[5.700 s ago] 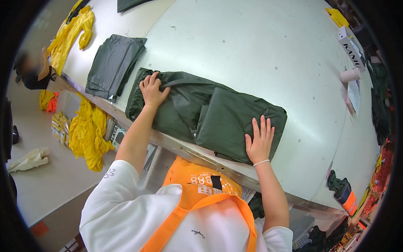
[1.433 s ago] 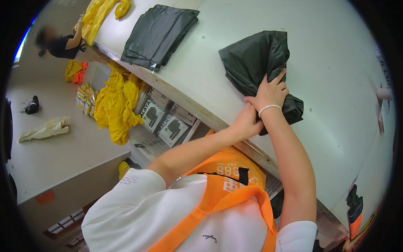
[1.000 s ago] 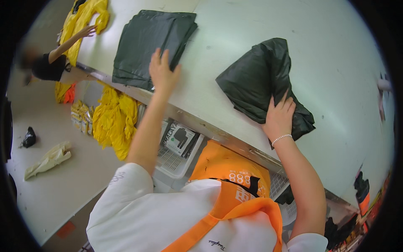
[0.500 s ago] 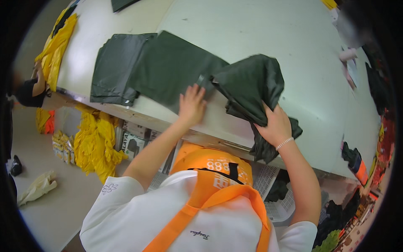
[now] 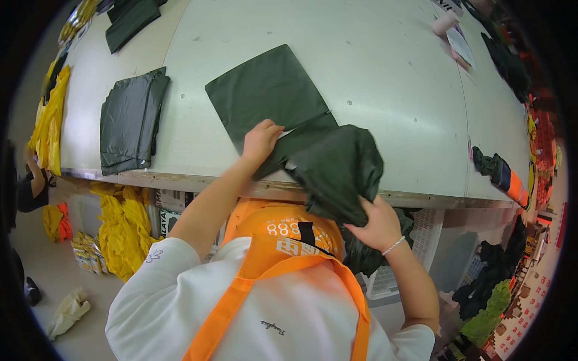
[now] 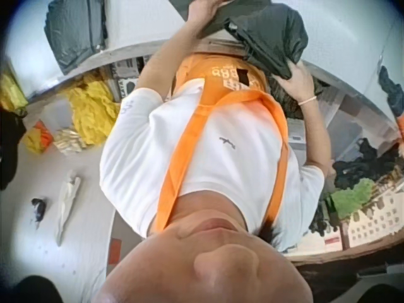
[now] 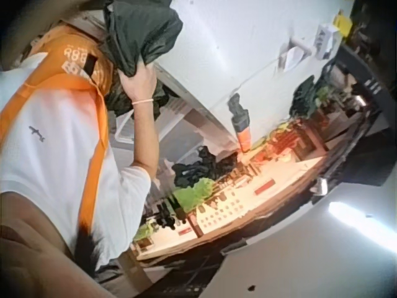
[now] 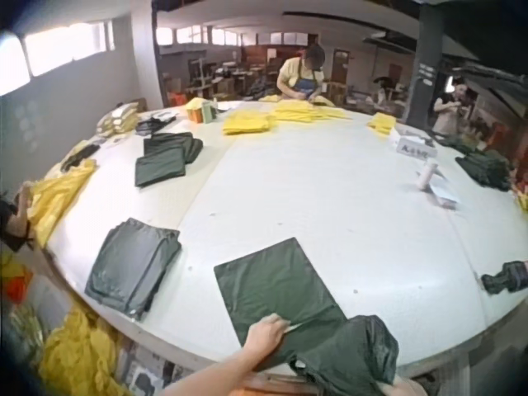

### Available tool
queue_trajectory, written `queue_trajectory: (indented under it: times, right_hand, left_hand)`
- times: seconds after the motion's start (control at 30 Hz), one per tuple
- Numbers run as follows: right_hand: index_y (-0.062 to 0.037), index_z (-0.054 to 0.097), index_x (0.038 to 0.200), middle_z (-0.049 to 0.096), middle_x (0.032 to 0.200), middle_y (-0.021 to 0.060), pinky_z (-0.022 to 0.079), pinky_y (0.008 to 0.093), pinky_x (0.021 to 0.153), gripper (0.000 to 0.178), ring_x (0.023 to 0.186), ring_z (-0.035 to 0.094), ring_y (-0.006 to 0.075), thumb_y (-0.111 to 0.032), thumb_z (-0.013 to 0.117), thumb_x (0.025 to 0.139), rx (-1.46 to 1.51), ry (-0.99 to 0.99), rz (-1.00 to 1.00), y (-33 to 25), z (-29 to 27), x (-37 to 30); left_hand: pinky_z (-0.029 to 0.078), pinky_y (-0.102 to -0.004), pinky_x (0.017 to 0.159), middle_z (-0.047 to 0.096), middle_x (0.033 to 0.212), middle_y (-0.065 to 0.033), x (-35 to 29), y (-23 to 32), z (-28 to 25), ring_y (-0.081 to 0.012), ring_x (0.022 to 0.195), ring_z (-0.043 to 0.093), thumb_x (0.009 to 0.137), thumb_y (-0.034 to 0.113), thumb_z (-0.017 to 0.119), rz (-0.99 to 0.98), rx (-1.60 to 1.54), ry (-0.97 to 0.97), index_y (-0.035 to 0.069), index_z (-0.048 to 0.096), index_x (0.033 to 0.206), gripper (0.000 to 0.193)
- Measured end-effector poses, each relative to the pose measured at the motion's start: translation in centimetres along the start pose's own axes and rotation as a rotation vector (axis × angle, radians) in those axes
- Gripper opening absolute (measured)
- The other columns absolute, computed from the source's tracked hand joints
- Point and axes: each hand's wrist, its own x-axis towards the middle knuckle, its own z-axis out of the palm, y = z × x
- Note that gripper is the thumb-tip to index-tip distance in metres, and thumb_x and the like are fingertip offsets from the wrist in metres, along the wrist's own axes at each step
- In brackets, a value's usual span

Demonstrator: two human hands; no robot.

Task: The person folds a green jacket on a white table. They smooth the fabric, fold the sleeves inward, fold the sides toward the center, and then fold the jacket in half before placing it on a stack of folded jackets.

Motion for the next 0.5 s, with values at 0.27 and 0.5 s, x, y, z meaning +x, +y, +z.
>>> queue_trajectory:
  times: [0.27, 0.5]
  right_hand:
    - [-0.0101, 0.061, 0.118, 0.054, 0.107, 0.0194, 0.047, 0.0397, 0.082, 0.059, 0.092, 0.057, 0.0338, -0.039, 0.071, 0.067, -0.141, -0.185, -0.382, -3.5, 3.1, 6.3]
    - [-0.0151, 0.060, 0.120, 0.054, 0.115, 0.0177, 0.048, 0.0409, 0.086, 0.060, 0.100, 0.058, 0.0338, -0.043, 0.072, 0.068, -0.059, -0.106, -0.273, -3.2, 4.5, 11.8]
  left_hand:
    - [0.047, -0.0355, 0.067, 0.062, 0.083, -0.0115, 4.7, 4.3, -7.7, -0.0292, 0.078, 0.061, 0.081, 0.011, 0.063, 0.048, -0.195, -0.201, 0.004, 0.066, 0.087, 0.010]
    - [0.047, -0.0310, 0.069, 0.065, 0.092, -0.0046, 0.4, 2.4, -12.6, -0.0176, 0.080, 0.060, 0.085, 0.007, 0.058, -0.159, -0.451, -0.075, 0.006, 0.068, 0.094, 0.013]
